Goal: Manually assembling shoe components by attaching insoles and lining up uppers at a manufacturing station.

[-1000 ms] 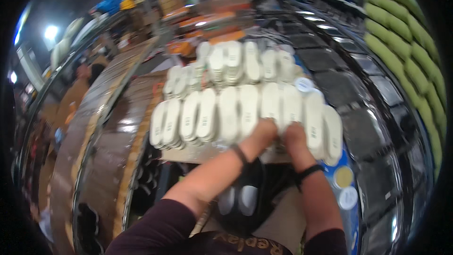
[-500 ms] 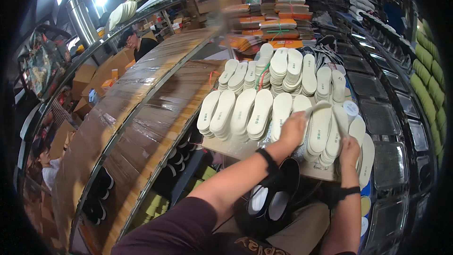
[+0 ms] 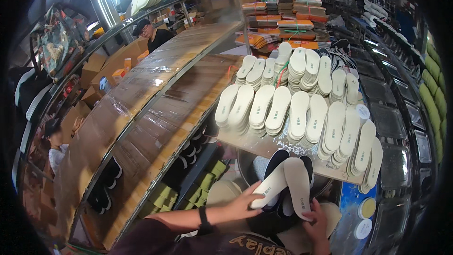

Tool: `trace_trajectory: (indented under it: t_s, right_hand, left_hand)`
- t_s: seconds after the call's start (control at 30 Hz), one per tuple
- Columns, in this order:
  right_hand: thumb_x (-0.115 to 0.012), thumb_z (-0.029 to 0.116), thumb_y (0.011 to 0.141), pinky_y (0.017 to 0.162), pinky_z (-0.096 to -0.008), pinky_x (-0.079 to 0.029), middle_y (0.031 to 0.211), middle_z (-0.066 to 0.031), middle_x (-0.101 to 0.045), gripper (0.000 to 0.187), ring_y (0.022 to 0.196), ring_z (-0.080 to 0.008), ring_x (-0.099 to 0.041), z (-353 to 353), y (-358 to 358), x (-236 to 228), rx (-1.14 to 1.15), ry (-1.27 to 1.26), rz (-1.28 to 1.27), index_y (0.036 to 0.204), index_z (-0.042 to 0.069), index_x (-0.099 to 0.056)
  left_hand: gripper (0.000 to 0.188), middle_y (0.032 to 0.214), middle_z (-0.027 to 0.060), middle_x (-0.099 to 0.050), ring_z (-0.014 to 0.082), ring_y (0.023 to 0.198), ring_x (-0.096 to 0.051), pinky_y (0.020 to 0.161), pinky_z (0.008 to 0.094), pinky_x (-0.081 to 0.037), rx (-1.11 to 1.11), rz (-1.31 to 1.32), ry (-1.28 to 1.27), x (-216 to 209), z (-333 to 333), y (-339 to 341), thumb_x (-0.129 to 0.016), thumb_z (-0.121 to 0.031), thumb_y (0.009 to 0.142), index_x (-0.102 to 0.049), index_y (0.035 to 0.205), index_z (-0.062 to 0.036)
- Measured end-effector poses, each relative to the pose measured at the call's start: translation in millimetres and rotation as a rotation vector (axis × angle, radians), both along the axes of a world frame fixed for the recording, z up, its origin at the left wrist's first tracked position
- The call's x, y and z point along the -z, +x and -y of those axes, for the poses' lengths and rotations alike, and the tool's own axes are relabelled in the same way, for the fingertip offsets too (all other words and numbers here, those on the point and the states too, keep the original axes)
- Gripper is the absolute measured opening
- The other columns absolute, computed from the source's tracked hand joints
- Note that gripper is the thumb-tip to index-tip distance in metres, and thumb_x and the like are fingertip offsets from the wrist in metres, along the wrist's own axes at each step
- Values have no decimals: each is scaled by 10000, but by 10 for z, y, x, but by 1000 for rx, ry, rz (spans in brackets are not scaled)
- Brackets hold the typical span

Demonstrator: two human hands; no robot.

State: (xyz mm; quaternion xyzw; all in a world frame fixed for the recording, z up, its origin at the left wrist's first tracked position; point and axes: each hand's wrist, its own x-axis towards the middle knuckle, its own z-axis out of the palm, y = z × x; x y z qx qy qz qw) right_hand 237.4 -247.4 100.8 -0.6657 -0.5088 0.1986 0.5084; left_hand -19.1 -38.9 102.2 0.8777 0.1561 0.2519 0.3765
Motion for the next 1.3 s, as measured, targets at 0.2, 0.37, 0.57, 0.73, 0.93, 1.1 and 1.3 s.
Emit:
trace_trajectory:
  t_s: [0.2, 0.37, 0.57, 0.73, 0.93, 1.1, 1.3]
  right_hand:
    - [-734, 70, 693, 936, -355, -443, 1242, -156, -539, 255, 1094, -247, -564, -415, -70, 99, -100, -59, -483, 912, 0, -623]
    - [-810, 136, 657, 742, -290, -482, 966, -70, -601, 346, 883, -152, -571, -619, -35, 195, 50, -390, -396, 914, 33, -603]
    - [-772, -15, 618, 761, -307, -531, 951, -73, -633, 536, 840, -169, -628, -605, -73, 136, 10, -334, -311, 1107, 27, -556]
    - [-757, -29, 623, 750, -300, -531, 949, -89, -639, 563, 817, -180, -634, -638, -126, -132, -15, -348, -66, 1145, 27, -552]
    - [-704, -50, 654, 651, -285, -523, 874, -89, -638, 456, 725, -166, -627, -716, -133, -47, 160, -258, -542, 1079, 15, -553]
    - [-656, -77, 656, 598, -290, -520, 841, -81, -630, 357, 684, -161, -622, -713, -105, 195, 234, -216, -377, 982, 32, -558]
    - [-723, 29, 638, 685, -354, -516, 880, -113, -621, 399, 807, -236, -628, -699, -80, 39, 249, -455, -406, 989, 37, -532]
  left_hand:
    - [609, 1112, 223, -532, 424, 1016, -577, 839, 457, -509, -262, -416, -107, -249, -12, 631, -783, -345, 714, -437, 1072, 7]
    - [646, 1000, 230, -553, 386, 800, -662, 604, 432, -558, -350, -492, 186, -289, -44, 851, -758, -383, 727, -406, 1071, 35]
    - [655, 1003, 216, -552, 382, 777, -667, 596, 426, -559, -341, -529, 180, -236, -59, 898, -771, -359, 707, -398, 1085, 25]
    - [659, 1004, 214, -547, 375, 776, -667, 612, 426, -560, -348, -523, 187, -229, -59, 870, -775, -356, 700, -393, 1082, 20]
    - [690, 1015, 211, -531, 362, 784, -658, 624, 414, -559, -353, -507, 231, -209, -64, 877, -789, -366, 682, -390, 1092, 19]
    - [708, 1028, 214, -521, 355, 791, -655, 621, 402, -558, -351, -485, 246, -218, -68, 918, -800, -374, 667, -396, 1096, 17]
    - [627, 1007, 217, -530, 359, 742, -662, 600, 400, -558, -360, -503, 276, -137, -95, 916, -776, -339, 702, -403, 1069, 6]
